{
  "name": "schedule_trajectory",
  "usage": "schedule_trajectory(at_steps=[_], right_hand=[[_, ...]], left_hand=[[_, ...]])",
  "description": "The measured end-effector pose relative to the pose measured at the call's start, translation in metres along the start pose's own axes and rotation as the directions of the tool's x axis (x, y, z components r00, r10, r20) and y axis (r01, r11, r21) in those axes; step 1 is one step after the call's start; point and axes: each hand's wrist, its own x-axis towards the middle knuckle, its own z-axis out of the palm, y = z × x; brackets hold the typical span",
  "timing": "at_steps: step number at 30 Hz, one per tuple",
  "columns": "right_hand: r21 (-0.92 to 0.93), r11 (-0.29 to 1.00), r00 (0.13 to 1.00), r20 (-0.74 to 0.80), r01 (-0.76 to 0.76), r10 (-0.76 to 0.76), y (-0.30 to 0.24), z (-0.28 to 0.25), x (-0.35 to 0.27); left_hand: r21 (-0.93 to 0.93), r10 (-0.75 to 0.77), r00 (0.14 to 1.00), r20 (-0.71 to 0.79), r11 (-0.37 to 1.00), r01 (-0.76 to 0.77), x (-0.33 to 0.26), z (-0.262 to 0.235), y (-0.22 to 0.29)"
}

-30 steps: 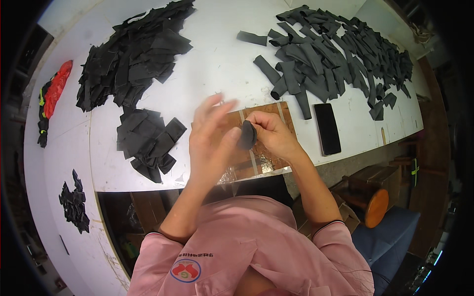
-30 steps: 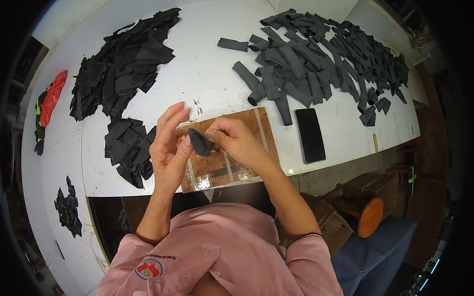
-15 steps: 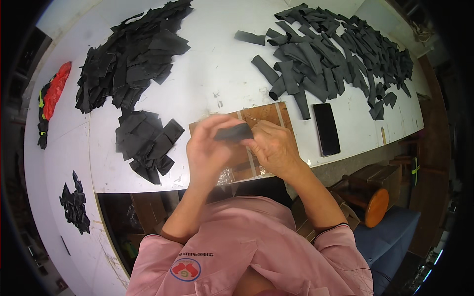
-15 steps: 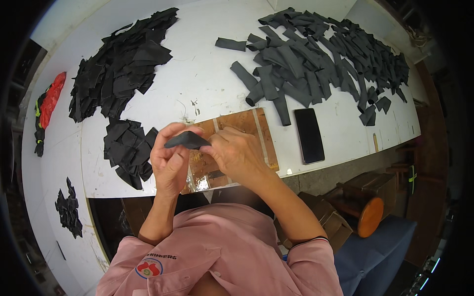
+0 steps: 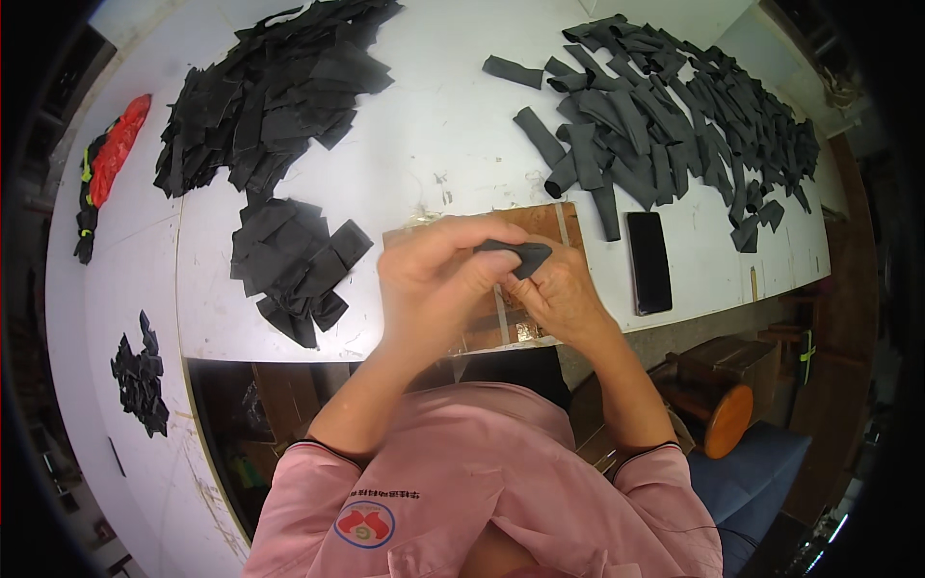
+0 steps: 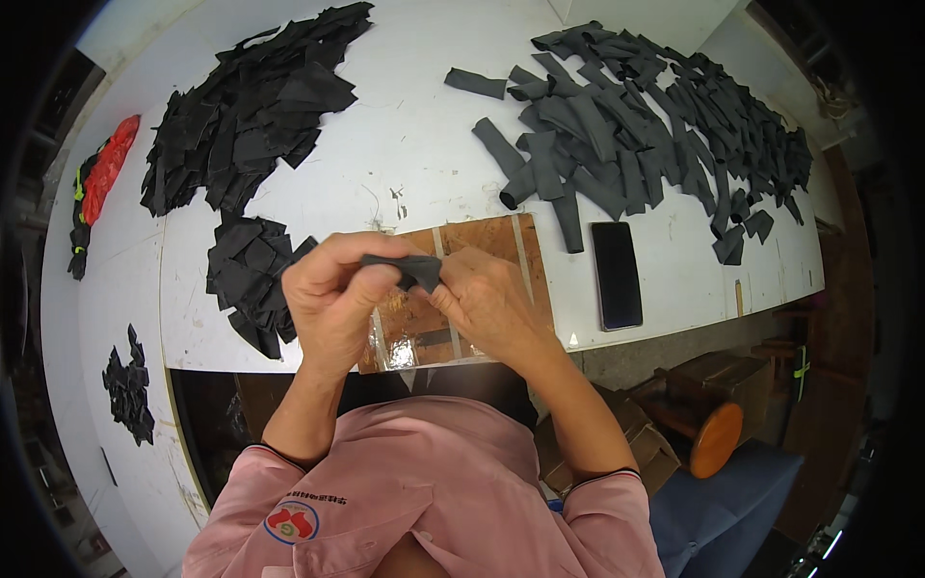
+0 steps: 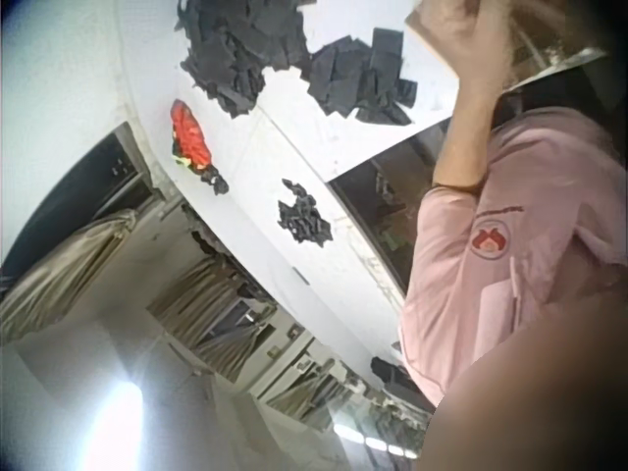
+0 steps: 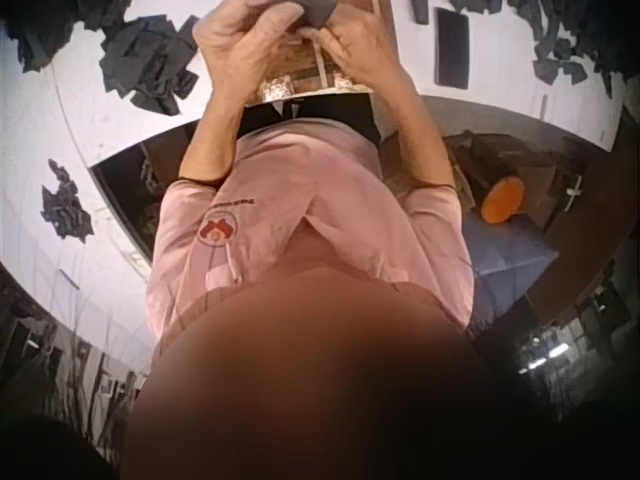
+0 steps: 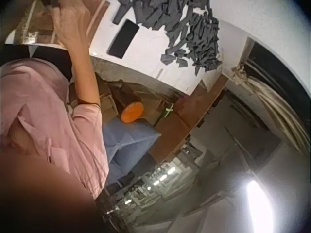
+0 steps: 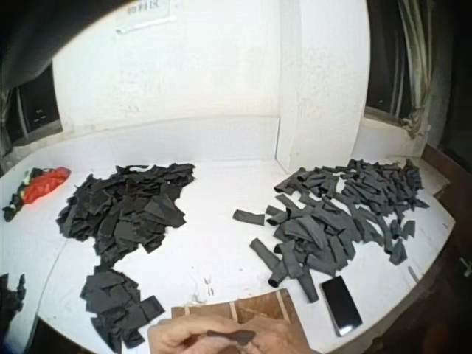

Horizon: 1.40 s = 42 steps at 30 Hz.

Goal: Processing small black fabric strips by folding and pressing them against a template.

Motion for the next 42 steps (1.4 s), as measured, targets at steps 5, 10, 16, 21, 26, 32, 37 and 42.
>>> schedule_trajectory(at_steps=[5, 10, 16, 21, 26, 32, 37, 42], right_hand=[[-0.075, 0.997, 0.989, 0.15, 0.016, -0.004, -0.005, -0.001, 0.005], [-0.054, 0.995, 0.97, 0.222, -0.088, 0.098, -0.003, -0.004, 0.001], [0.794, 0.585, 0.902, -0.12, -0.163, 0.415, 0.0, -0.052, 0.063], [0.422, 0.768, 0.826, -0.074, -0.482, 0.559, -0.009, -0.018, 0.002], [0.415, 0.8, 0.901, 0.22, -0.434, 0.374, -0.044, 0.034, -0.032], [0.739, 0.536, 0.874, 0.149, -0.409, 0.462, -0.042, 0.087, -0.004], [0.926, 0.071, 0.789, 0.273, -0.37, 0.55, -0.045, 0.091, -0.002], [0.944, -0.069, 0.746, 0.299, -0.324, 0.595, -0.042, 0.091, -0.001]], left_hand=[[-0.549, -0.109, 0.98, -0.166, 0.836, 0.0, -0.004, -0.008, -0.006], [-0.307, -0.154, 0.948, -0.28, 0.95, 0.063, -0.017, -0.01, -0.028], [0.881, 0.321, 0.843, -0.432, 0.352, 0.317, -0.042, -0.087, -0.107], [0.903, -0.032, 0.917, -0.399, 0.161, 0.398, -0.034, -0.129, -0.124], [0.462, -0.141, 0.882, -0.449, 0.809, 0.364, -0.009, -0.113, -0.088], [-0.173, -0.474, 0.869, -0.145, 0.877, 0.449, -0.003, -0.066, -0.03], [-0.206, -0.453, 0.866, -0.21, 0.887, 0.414, -0.016, -0.054, -0.019], [-0.485, -0.548, 0.754, -0.363, 0.802, 0.349, -0.068, -0.06, -0.027]])
